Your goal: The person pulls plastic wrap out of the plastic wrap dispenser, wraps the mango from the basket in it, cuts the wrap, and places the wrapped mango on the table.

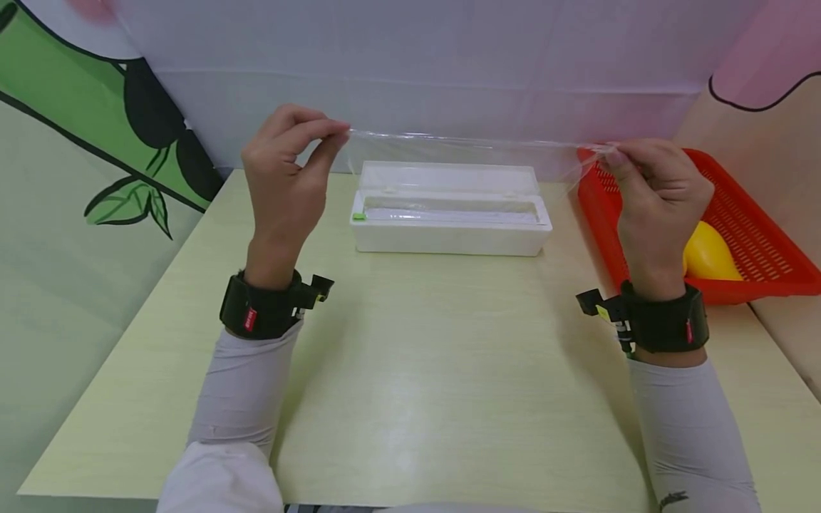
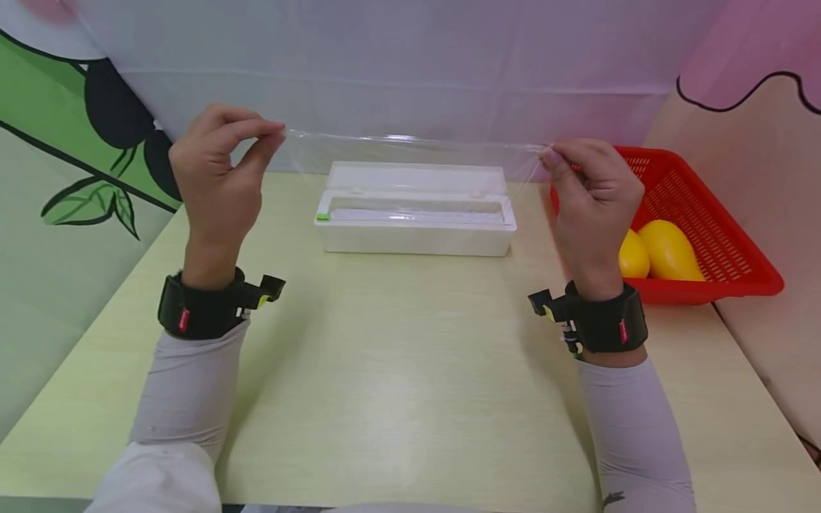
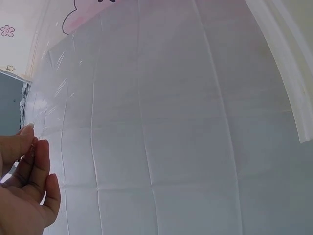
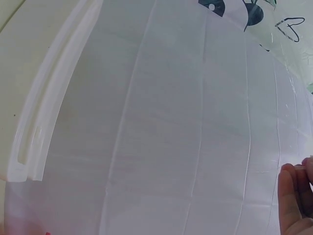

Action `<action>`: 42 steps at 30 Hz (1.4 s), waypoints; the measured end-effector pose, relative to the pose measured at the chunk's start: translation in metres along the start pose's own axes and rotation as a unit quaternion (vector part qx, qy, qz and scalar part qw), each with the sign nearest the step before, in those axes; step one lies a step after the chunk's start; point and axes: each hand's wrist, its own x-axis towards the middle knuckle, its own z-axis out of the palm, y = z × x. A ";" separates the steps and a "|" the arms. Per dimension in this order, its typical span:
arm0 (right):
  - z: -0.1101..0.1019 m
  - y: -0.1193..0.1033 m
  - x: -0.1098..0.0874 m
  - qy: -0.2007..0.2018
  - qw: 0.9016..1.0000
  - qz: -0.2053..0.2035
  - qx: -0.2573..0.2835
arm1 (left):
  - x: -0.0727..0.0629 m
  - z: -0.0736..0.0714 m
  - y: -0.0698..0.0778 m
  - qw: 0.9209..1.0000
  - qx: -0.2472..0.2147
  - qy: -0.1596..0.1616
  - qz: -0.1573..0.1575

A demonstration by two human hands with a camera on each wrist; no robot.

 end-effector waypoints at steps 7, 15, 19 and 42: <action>0.000 -0.001 0.000 0.009 1.000 -0.001 0.017 | 0.000 -0.001 0.003 1.000 0.007 0.006 0.021; 0.002 -0.004 0.001 0.027 0.999 -0.009 0.042 | 0.000 -0.001 0.006 0.999 0.007 0.020 0.035; 0.004 -0.004 0.002 0.036 0.998 -0.016 0.057 | 0.001 0.000 0.008 0.999 0.009 0.031 0.040; 0.002 -0.011 0.001 0.066 0.989 -0.006 0.131 | 0.002 -0.001 0.019 0.996 -0.004 0.064 0.055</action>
